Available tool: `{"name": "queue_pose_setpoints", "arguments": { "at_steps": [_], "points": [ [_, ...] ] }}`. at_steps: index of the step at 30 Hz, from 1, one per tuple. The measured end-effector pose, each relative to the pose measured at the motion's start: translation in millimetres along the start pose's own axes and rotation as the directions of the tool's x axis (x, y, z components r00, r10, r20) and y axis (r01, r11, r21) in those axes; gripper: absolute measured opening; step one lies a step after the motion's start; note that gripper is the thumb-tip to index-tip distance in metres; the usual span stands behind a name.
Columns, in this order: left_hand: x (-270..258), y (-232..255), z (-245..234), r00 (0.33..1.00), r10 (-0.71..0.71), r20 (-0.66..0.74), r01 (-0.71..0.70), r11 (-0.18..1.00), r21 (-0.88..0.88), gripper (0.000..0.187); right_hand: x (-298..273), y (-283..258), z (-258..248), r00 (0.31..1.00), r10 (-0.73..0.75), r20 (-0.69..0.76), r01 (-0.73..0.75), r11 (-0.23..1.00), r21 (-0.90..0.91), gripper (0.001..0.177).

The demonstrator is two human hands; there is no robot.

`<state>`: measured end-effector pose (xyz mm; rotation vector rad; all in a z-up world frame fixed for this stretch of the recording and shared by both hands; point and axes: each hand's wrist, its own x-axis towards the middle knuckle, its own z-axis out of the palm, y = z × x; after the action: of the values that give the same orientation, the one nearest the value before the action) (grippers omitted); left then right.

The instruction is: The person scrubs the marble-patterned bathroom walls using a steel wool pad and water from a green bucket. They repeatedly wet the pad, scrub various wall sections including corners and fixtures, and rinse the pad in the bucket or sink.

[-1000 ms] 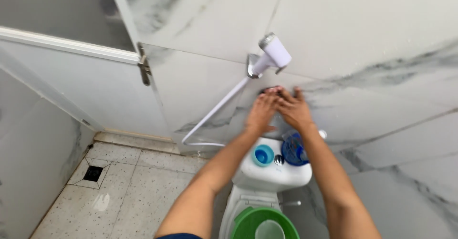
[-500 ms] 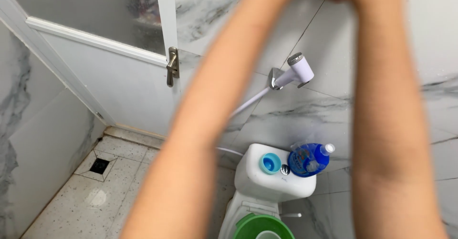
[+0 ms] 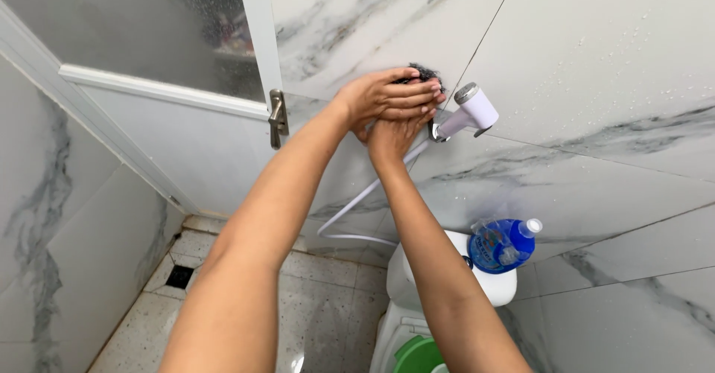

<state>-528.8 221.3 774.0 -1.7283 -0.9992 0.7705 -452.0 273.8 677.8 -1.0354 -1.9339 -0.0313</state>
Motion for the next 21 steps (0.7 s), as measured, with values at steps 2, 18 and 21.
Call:
{"name": "queue_pose_setpoints", "arguments": {
  "at_steps": [2, 18, 21],
  "points": [
    [10, -18, -1, 1.0, 0.007, -0.014, -0.006, 0.995, 0.095, 0.136, 18, -8, -5, 0.995, 0.091, 0.052, -0.089, 0.995, -0.044, 0.083],
    [0, -1, 29, 0.969, 0.209, -0.13, -0.207, 0.978, 0.026, 0.134, -21, -44, 21, 0.88, 0.421, 0.223, -0.405, 0.907, -0.113, 0.108],
    [40, -28, 28, 0.972, 0.114, -0.207, -0.107, 0.993, 0.043, 0.11, 14, -33, 12, 0.916, 0.396, 0.066, -0.389, 0.916, -0.101, 0.104]
  ]
}}
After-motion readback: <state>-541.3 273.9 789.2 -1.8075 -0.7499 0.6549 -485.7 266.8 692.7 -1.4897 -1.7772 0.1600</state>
